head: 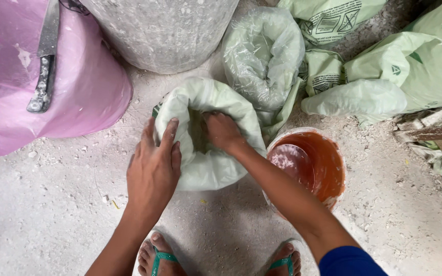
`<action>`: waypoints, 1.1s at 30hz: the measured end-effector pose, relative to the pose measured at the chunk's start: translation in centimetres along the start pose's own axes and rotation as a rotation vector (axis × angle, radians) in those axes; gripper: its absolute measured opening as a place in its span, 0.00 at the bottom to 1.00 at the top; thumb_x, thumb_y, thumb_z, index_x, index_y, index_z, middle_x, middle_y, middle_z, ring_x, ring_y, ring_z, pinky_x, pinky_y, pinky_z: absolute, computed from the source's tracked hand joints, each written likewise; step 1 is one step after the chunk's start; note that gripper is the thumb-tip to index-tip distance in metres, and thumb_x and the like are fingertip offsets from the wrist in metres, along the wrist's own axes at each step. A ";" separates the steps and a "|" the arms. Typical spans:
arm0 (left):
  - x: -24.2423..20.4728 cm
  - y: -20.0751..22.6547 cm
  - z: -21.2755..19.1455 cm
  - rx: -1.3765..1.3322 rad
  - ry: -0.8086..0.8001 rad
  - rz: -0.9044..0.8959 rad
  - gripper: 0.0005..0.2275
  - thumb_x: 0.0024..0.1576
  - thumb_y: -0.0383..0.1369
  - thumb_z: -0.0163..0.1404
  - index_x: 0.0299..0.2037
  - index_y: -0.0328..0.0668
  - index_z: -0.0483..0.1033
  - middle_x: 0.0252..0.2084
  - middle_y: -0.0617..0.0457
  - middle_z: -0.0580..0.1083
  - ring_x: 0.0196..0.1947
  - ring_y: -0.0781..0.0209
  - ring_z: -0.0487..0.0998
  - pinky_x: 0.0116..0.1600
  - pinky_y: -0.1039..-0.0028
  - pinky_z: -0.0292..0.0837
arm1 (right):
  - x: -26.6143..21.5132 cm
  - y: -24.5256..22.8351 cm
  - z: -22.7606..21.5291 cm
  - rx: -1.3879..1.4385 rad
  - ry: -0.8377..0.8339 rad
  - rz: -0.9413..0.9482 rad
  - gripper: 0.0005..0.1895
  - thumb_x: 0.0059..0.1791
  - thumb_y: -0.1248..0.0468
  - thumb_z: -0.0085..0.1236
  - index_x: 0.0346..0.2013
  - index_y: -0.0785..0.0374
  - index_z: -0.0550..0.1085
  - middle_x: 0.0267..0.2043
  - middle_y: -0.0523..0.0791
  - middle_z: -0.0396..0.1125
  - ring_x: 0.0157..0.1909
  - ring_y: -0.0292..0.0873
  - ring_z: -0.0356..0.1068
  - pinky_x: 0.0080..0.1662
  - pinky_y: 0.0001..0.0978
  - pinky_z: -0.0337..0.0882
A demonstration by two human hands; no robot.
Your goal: The person adds water to a bucket, mixes in gypsum powder by hand to create a paste, and سپس brushes a liquid onto green molding strips.
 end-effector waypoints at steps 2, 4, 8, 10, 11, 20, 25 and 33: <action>-0.1 0.3 0.0 0.015 0.045 0.038 0.20 0.63 0.34 0.46 0.66 0.58 0.70 0.60 0.37 0.69 0.49 0.36 0.81 0.42 0.52 0.80 | 1.9 0.8 1.1 -0.109 0.114 0.052 0.10 0.49 0.67 0.55 0.40 0.71 0.79 0.32 0.57 0.73 0.36 0.64 0.76 0.38 0.57 0.79; -0.2 0.2 0.1 0.048 0.098 0.057 0.20 0.63 0.34 0.47 0.66 0.59 0.70 0.59 0.41 0.70 0.48 0.41 0.81 0.42 0.56 0.80 | 3.3 1.7 2.6 -0.153 0.113 0.096 0.08 0.47 0.66 0.57 0.35 0.68 0.80 0.30 0.54 0.73 0.35 0.62 0.77 0.35 0.56 0.78; -0.6 -0.4 0.0 0.075 0.194 0.071 0.19 0.62 0.34 0.48 0.65 0.62 0.70 0.57 0.47 0.72 0.48 0.49 0.81 0.42 0.62 0.80 | 3.6 2.4 2.3 -0.142 0.088 0.124 0.13 0.50 0.62 0.53 0.37 0.69 0.80 0.36 0.56 0.74 0.39 0.62 0.77 0.39 0.57 0.79; 0.0 -0.9 -0.4 0.049 0.190 0.056 0.19 0.61 0.33 0.49 0.64 0.60 0.71 0.55 0.46 0.72 0.46 0.47 0.82 0.42 0.60 0.80 | 3.3 2.9 2.2 -0.169 0.074 0.080 0.12 0.51 0.63 0.52 0.38 0.68 0.80 0.37 0.55 0.74 0.40 0.61 0.77 0.41 0.55 0.79; 0.0 -1.1 -0.4 0.020 0.181 0.035 0.19 0.60 0.31 0.50 0.63 0.57 0.72 0.54 0.45 0.72 0.45 0.45 0.82 0.41 0.57 0.81 | 2.8 3.1 2.4 -0.197 0.051 0.036 0.12 0.52 0.64 0.50 0.40 0.67 0.80 0.39 0.54 0.74 0.42 0.61 0.77 0.42 0.53 0.80; 0.3 -0.8 0.4 0.109 0.236 0.070 0.20 0.58 0.32 0.51 0.62 0.61 0.72 0.54 0.51 0.71 0.43 0.54 0.81 0.41 0.62 0.80 | 1.4 -1.8 -1.0 -0.295 0.092 0.043 0.09 0.50 0.67 0.53 0.34 0.63 0.81 0.29 0.49 0.72 0.35 0.52 0.77 0.35 0.44 0.78; -0.4 -2.4 0.2 0.062 0.222 0.023 0.20 0.59 0.32 0.50 0.62 0.60 0.72 0.54 0.50 0.71 0.44 0.54 0.81 0.41 0.62 0.80 | 0.7 -2.6 -2.0 -0.026 0.073 0.007 0.11 0.52 0.67 0.50 0.33 0.69 0.78 0.29 0.55 0.71 0.33 0.55 0.75 0.35 0.47 0.76; 0.3 0.7 -1.7 0.172 0.316 0.235 0.23 0.58 0.38 0.56 0.65 0.56 0.71 0.65 0.38 0.68 0.68 0.37 0.66 0.65 0.51 0.62 | -5.8 -8.7 -11.0 0.232 -0.144 -0.266 0.15 0.54 0.58 0.52 0.31 0.66 0.76 0.28 0.55 0.66 0.34 0.59 0.71 0.38 0.50 0.70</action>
Point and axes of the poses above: each hand's wrist, its own x-axis towards the middle knuckle, its own z-axis out of the palm, y = z × x, the point moved 9 cm from there along x, towards the middle knuckle
